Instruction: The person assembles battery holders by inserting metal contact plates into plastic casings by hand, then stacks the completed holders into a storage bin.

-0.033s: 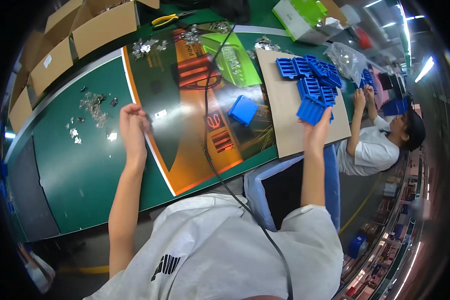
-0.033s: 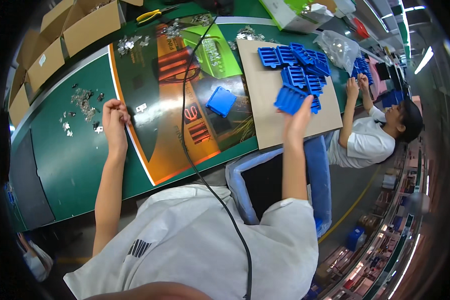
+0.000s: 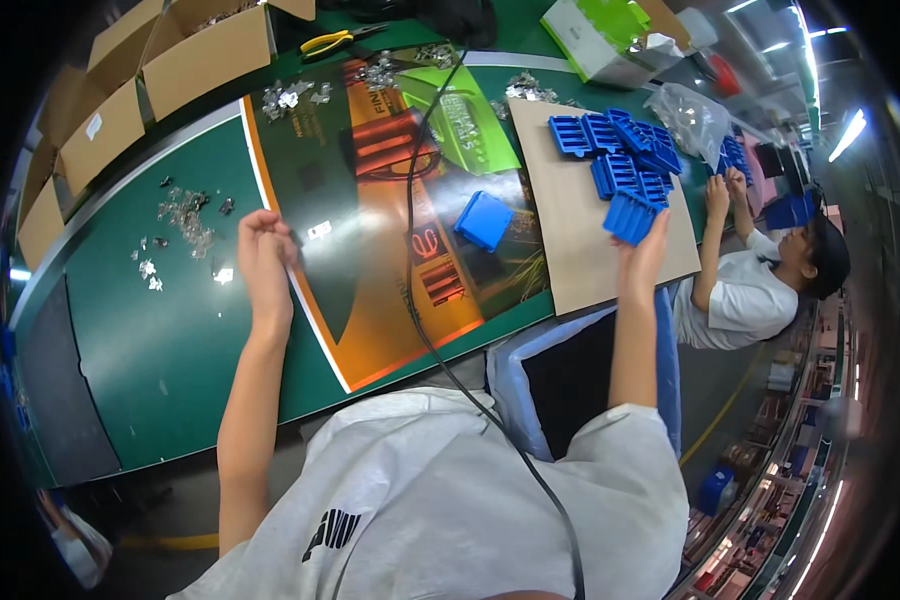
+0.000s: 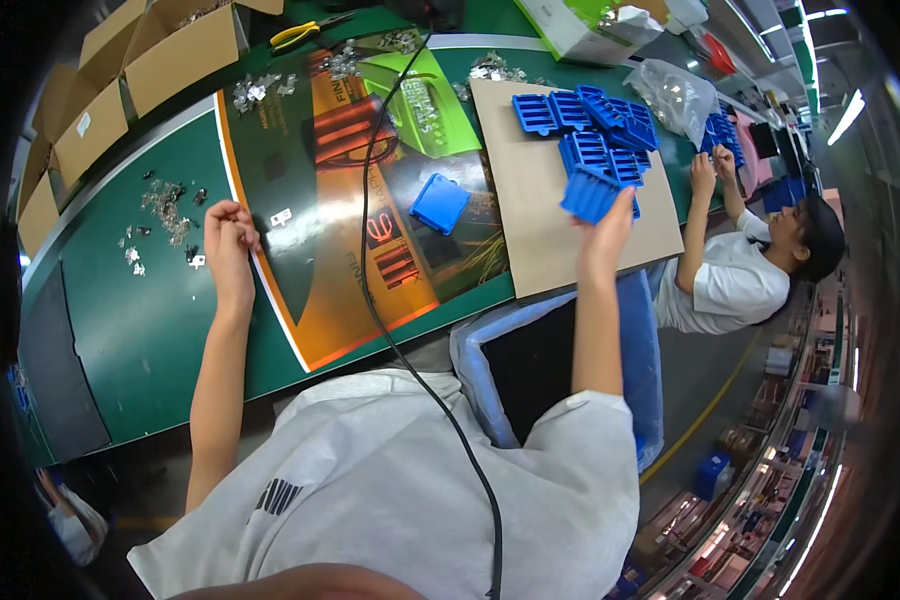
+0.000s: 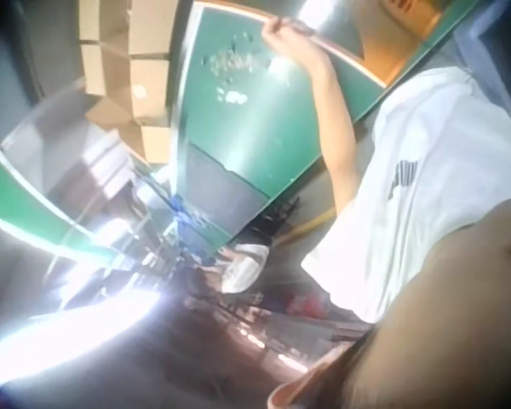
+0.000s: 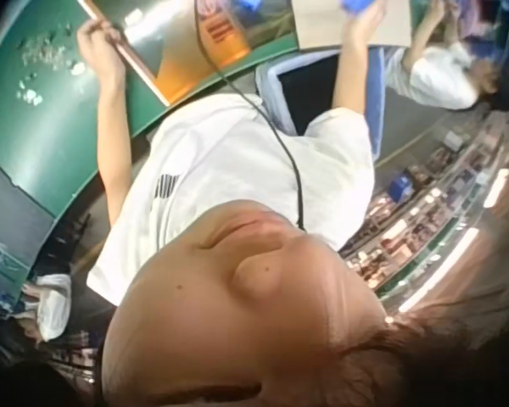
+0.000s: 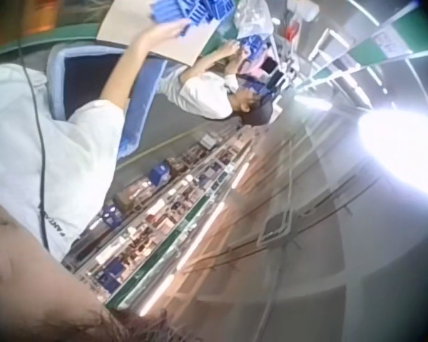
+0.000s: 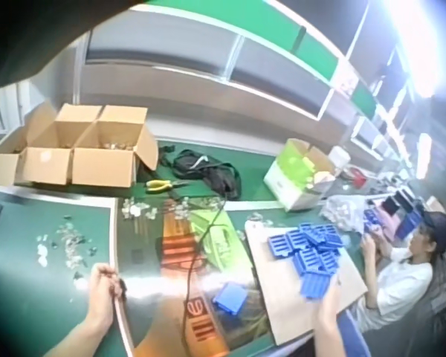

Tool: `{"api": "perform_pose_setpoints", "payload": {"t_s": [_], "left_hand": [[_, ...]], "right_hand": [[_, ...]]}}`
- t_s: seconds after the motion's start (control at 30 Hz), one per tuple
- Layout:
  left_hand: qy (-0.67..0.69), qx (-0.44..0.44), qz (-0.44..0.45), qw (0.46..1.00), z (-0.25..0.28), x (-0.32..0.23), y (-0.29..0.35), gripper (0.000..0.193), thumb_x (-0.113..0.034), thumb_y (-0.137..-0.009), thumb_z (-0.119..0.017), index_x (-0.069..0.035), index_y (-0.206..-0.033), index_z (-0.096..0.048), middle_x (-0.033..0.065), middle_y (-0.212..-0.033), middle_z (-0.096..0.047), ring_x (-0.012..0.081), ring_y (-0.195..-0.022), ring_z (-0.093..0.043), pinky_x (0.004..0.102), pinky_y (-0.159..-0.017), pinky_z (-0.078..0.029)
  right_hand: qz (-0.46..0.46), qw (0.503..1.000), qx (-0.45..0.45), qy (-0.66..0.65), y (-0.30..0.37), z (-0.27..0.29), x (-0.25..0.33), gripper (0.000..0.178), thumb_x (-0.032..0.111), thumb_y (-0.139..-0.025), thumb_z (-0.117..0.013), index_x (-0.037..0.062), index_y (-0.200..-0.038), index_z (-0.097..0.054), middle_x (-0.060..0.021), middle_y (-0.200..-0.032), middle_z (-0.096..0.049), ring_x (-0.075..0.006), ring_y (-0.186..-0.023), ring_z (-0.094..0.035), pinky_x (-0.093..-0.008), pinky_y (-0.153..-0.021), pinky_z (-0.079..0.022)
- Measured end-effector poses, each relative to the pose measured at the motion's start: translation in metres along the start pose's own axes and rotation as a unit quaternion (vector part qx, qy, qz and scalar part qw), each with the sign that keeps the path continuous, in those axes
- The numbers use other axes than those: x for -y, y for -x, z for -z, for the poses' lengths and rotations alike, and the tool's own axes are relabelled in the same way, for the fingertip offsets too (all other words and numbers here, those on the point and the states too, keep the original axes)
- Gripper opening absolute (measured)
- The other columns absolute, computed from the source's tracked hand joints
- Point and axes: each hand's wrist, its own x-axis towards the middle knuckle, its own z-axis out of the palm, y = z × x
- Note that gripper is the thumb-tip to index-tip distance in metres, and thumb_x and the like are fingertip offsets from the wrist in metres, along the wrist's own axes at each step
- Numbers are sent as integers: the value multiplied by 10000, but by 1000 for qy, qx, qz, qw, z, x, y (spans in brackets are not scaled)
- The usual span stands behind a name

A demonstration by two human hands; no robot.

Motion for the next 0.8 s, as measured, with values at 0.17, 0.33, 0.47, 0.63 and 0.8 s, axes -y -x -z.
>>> {"api": "perform_pose_setpoints", "payload": {"t_s": [0.17, 0.33, 0.47, 0.63, 0.8], "left_hand": [[-14, 1, -23, 1000, -13, -8, 3, 210, 0, -831, -379, -20, -1028, -449, 33, -830, -474, 89, -596, -416, 229, -526, -372], [-15, -55, -89, 994, -1, -9, 4, 189, 2, -858, -375, -22, -1027, -456, 35, -816, -478, 89, -613, -414, 216, -554, -360], [7, -27, -88, 996, 0, -8, 2, 185, 11, -841, -392, -22, -1013, -453, 27, -796, -469, 80, -614, -424, 232, -543, -397], [36, -11, -66, 997, 0, -9, 6, 165, -10, -853, -401, -48, -994, -478, 1, -819, -479, 50, -617, -412, 207, -532, -361], [28, -8, -76, 997, 0, -4, 8, 125, -20, -870, -391, -51, -924, -500, -16, -787, -461, 33, -580, -389, 196, -473, -310]], "right_hand": [[101, 928, -113, 340, -123, 65, 1, 472, 448, -946, -415, 7, -1054, -544, -159, -903, -655, -268, -779, -643, -379, -655, -498], [126, 792, -158, 576, -136, 20, 20, 513, 468, -898, -461, 25, -1143, -546, -258, -1022, -635, -427, -973, -601, -475, -846, -468], [157, 782, -193, 571, -139, 35, 11, 547, 465, -868, -518, 27, -1197, -507, -259, -1052, -626, -430, -986, -594, -474, -851, -466], [229, 726, -172, 625, -129, 54, -12, 523, 410, -866, -559, 19, -1208, -500, -221, -1124, -579, -395, -1025, -559, -464, -846, -460], [280, 682, -188, 649, -104, 42, -14, 430, 356, -875, -563, 33, -1159, -547, -182, -1087, -591, -368, -994, -566, -448, -833, -454]]}}
